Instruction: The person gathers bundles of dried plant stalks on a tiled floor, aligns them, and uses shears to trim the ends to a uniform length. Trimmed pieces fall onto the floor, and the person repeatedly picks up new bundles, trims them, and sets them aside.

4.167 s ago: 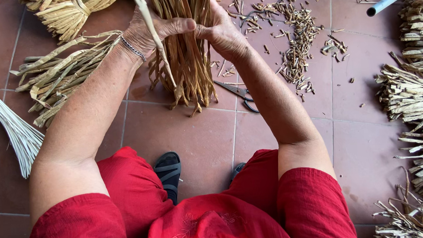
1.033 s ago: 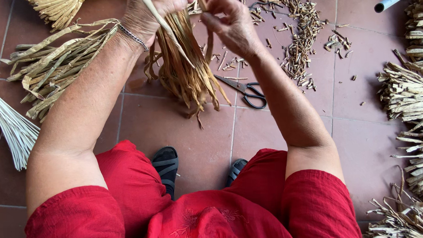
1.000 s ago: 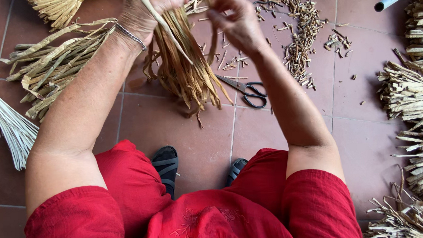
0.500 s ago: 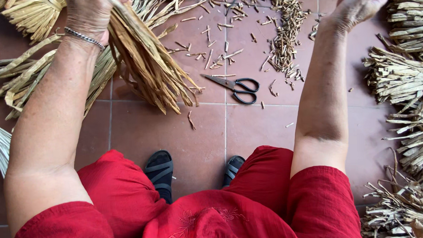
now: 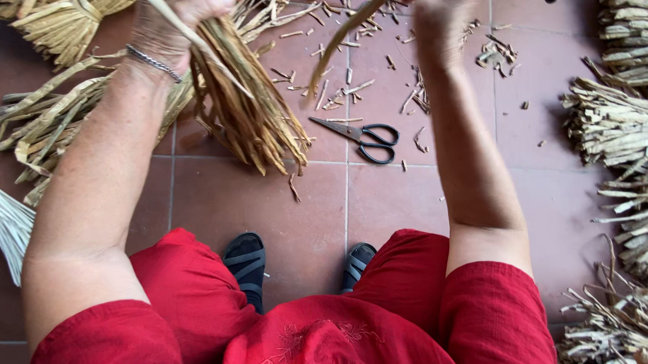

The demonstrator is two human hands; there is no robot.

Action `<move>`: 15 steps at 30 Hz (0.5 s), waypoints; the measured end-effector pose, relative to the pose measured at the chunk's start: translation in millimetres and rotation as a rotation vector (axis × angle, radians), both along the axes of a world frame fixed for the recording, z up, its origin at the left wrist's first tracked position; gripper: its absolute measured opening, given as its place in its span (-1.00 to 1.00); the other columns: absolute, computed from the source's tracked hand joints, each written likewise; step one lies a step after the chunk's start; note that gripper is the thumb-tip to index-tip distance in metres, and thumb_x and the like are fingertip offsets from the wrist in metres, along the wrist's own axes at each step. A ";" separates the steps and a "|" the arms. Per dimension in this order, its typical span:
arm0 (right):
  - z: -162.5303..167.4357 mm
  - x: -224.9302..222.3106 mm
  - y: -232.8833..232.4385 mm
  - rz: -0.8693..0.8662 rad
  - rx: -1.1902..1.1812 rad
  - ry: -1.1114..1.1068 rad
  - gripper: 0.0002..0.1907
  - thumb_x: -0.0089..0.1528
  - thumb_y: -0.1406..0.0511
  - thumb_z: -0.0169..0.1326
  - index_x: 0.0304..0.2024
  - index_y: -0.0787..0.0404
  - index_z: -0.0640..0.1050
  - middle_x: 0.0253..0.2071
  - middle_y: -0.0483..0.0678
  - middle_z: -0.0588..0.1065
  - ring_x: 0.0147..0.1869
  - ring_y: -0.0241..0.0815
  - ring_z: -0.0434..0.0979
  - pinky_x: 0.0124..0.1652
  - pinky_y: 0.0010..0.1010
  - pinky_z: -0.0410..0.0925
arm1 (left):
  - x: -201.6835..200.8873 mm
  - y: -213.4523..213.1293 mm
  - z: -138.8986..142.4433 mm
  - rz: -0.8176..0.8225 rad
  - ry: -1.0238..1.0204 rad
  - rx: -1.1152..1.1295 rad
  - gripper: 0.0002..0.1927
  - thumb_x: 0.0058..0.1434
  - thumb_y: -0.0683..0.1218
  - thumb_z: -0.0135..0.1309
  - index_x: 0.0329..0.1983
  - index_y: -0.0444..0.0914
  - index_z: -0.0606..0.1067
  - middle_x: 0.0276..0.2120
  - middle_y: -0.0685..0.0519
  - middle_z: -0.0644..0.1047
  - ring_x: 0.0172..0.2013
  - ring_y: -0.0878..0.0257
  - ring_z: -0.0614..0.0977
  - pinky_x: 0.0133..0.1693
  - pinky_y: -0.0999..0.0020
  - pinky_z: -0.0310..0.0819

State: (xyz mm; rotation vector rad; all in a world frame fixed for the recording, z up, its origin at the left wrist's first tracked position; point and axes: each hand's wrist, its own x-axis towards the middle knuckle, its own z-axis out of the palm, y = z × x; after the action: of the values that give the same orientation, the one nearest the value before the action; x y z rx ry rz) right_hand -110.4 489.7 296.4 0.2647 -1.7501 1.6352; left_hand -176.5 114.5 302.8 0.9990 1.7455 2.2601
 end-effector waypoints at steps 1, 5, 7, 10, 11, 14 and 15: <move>-3.0 -2.1 -31.3 0.090 0.106 -0.040 -0.85 0.42 0.40 0.15 0.02 0.22 0.49 -0.15 -0.02 0.62 -0.14 -0.22 0.67 -0.10 -0.32 0.60 | 3.1 1.4 1.9 -0.021 -0.010 0.001 -0.84 0.32 -0.19 0.30 -0.06 -0.28 0.62 -0.12 0.01 0.67 -0.05 0.20 0.72 0.11 0.25 0.69; -17.1 -2.8 -124.5 0.354 0.206 -0.222 -0.92 0.41 0.39 0.17 -0.06 0.19 0.54 -0.16 -0.10 0.65 -0.11 -0.31 0.69 -0.07 -0.40 0.59 | 10.9 8.0 0.1 -0.063 -0.162 -0.030 -0.71 0.29 -0.13 0.33 0.06 -0.24 0.61 -0.02 0.04 0.66 0.06 0.25 0.69 0.23 0.32 0.62; -22.0 -1.1 -141.4 0.269 0.302 -0.219 -0.90 0.38 0.37 0.22 -0.08 0.23 0.56 -0.17 -0.08 0.66 -0.09 -0.31 0.68 -0.04 -0.43 0.60 | 10.8 12.8 -5.2 -0.093 -0.266 -0.069 -0.67 0.29 -0.11 0.36 0.10 -0.23 0.61 0.00 0.05 0.65 0.09 0.27 0.67 0.28 0.38 0.54; -28.0 -3.3 -150.5 0.260 0.312 -0.237 -0.87 0.36 0.34 0.26 -0.09 0.25 0.59 -0.15 -0.08 0.67 -0.05 -0.32 0.70 0.01 -0.43 0.62 | 8.3 19.3 -14.5 -0.126 -0.134 -0.120 -0.68 0.32 -0.08 0.36 0.09 -0.24 0.61 -0.01 0.04 0.65 0.07 0.26 0.68 0.26 0.35 0.58; -29.6 -4.0 -150.8 0.275 0.292 -0.251 -0.87 0.35 0.33 0.26 -0.10 0.25 0.60 -0.14 -0.08 0.68 -0.03 -0.32 0.70 0.03 -0.42 0.63 | 9.6 21.7 -18.4 -0.127 -0.115 -0.139 -0.68 0.32 -0.08 0.36 0.09 -0.24 0.61 -0.01 0.04 0.65 0.07 0.26 0.68 0.25 0.35 0.58; -31.2 0.7 -139.1 0.462 0.177 -0.286 -0.70 0.36 0.23 0.28 0.06 0.26 0.61 -0.01 -0.03 0.66 0.10 -0.23 0.70 0.16 -0.29 0.52 | 19.1 23.9 -28.4 -0.134 -0.046 -0.200 -0.68 0.33 -0.08 0.37 0.10 -0.24 0.60 -0.01 0.04 0.65 0.07 0.26 0.68 0.24 0.34 0.59; -31.3 6.1 -131.8 0.495 0.224 -0.334 -0.64 0.34 0.16 0.27 0.08 0.24 0.60 0.00 -0.02 0.65 0.12 -0.21 0.68 0.17 -0.27 0.51 | 24.4 23.5 -31.2 -0.140 -0.030 -0.213 -0.68 0.33 -0.08 0.37 0.10 -0.24 0.60 -0.01 0.04 0.65 0.06 0.26 0.68 0.24 0.34 0.59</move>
State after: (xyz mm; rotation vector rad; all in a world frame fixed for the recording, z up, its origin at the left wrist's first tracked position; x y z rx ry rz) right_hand -104.3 358.0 265.2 0.5980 -2.2587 1.9063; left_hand -152.2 137.9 271.6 1.0038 1.7966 1.9486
